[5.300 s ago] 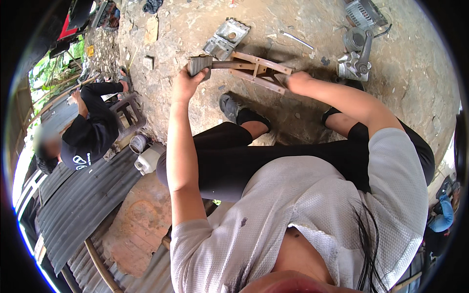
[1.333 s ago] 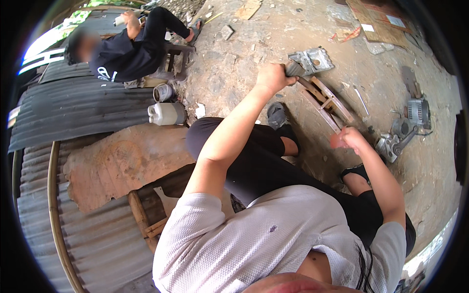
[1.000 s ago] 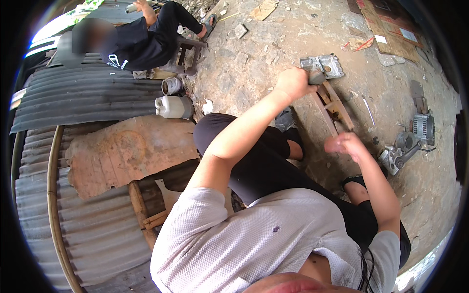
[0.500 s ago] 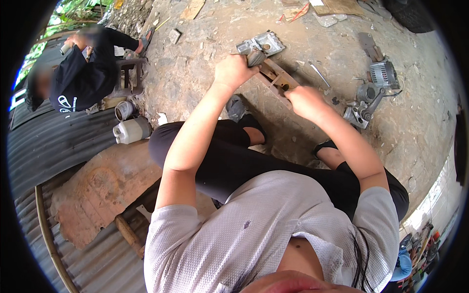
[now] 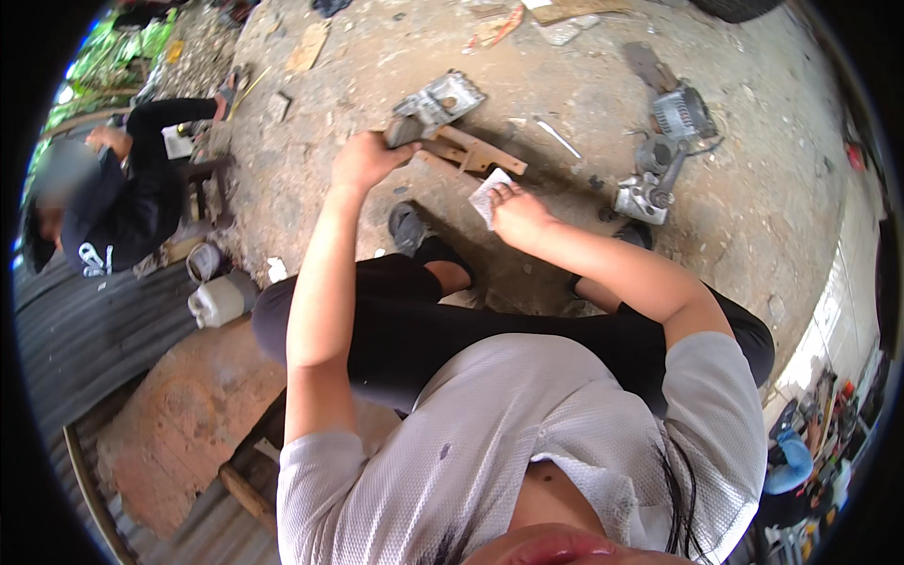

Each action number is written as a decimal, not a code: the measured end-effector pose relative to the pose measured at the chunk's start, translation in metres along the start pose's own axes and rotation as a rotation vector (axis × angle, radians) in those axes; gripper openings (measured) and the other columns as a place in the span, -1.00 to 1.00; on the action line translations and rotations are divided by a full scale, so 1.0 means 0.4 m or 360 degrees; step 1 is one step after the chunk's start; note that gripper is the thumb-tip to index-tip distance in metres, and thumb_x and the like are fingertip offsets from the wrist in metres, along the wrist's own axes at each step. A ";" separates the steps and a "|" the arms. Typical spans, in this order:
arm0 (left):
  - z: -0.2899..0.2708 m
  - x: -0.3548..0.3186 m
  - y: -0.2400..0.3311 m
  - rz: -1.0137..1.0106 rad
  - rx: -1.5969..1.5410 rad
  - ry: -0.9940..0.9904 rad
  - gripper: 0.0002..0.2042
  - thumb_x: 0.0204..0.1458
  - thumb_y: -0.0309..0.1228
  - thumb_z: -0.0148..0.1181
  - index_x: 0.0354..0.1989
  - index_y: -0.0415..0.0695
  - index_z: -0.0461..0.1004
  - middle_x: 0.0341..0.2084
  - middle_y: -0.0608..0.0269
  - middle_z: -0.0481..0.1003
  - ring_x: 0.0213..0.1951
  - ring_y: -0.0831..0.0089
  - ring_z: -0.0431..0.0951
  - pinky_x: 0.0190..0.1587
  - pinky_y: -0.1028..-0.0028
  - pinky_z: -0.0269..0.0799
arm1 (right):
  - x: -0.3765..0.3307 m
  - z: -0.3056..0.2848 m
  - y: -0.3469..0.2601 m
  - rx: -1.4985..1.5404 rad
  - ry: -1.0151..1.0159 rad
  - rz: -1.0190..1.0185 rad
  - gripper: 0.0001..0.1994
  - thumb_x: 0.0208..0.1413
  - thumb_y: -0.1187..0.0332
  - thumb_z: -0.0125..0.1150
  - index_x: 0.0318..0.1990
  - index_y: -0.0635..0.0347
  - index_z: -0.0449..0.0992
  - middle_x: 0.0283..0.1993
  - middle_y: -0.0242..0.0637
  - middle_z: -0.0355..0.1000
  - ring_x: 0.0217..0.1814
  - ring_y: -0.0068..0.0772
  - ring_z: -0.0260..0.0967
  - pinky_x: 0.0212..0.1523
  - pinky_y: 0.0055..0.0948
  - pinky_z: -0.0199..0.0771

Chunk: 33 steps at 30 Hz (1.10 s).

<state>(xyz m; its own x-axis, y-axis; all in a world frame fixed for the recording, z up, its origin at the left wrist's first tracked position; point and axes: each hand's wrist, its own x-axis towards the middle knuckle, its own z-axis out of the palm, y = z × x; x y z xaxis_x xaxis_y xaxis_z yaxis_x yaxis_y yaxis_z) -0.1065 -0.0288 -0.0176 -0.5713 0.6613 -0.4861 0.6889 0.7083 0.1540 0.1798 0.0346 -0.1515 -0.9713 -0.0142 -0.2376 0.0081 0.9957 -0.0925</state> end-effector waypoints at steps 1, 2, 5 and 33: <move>0.004 0.002 -0.008 0.0010 -0.0018 0.0043 -0.36 -0.13 0.30 0.32 -0.39 -0.18 0.69 -0.44 -0.11 0.64 -0.26 0.01 0.69 -0.15 0.16 0.57 | 0.002 0.006 0.003 -0.0059 0.0015 -0.0019 -0.55 0.21 0.22 0.04 0.06 0.42 0.60 0.30 0.19 0.39 0.38 0.14 0.32 0.43 0.04 0.21; 0.012 0.002 -0.018 0.0024 -0.0030 0.0077 -0.36 -0.12 0.29 0.32 -0.39 -0.19 0.69 -0.45 -0.11 0.64 -0.27 0.01 0.69 -0.16 0.16 0.57 | 0.002 0.007 0.003 -0.0108 0.0028 -0.0034 -0.57 0.20 0.21 0.04 0.04 0.37 0.63 0.30 0.17 0.40 0.36 0.14 0.34 0.41 0.04 0.23; 0.021 -0.002 -0.025 0.0064 -0.0083 0.0076 -0.37 -0.12 0.27 0.33 -0.40 -0.19 0.69 -0.47 -0.10 0.64 -0.29 0.02 0.70 -0.17 0.18 0.57 | 0.004 0.002 0.000 -0.0088 -0.0005 0.0015 -0.60 0.20 0.21 0.04 -0.03 0.28 0.68 0.28 0.14 0.43 0.31 0.12 0.37 0.37 0.03 0.27; 0.065 0.044 -0.099 0.0082 -0.0046 0.0023 -0.22 -0.16 0.33 0.37 -0.25 -0.35 0.64 -0.38 -0.22 0.63 -0.22 -0.04 0.69 -0.12 0.13 0.54 | -0.106 0.113 0.272 0.0795 -0.1167 -0.0089 -0.72 -0.14 0.41 0.25 -0.20 0.18 0.68 -0.30 0.00 0.61 -0.29 0.04 0.55 -0.31 -0.05 0.50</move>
<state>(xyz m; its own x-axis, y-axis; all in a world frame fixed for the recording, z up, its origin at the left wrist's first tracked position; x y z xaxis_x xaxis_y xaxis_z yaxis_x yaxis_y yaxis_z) -0.1323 -0.0518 -0.0545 -0.5421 0.7002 -0.4646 0.7043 0.6802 0.2032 0.2327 0.1395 -0.1950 -0.5780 -0.2871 -0.7639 0.2346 0.8381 -0.4926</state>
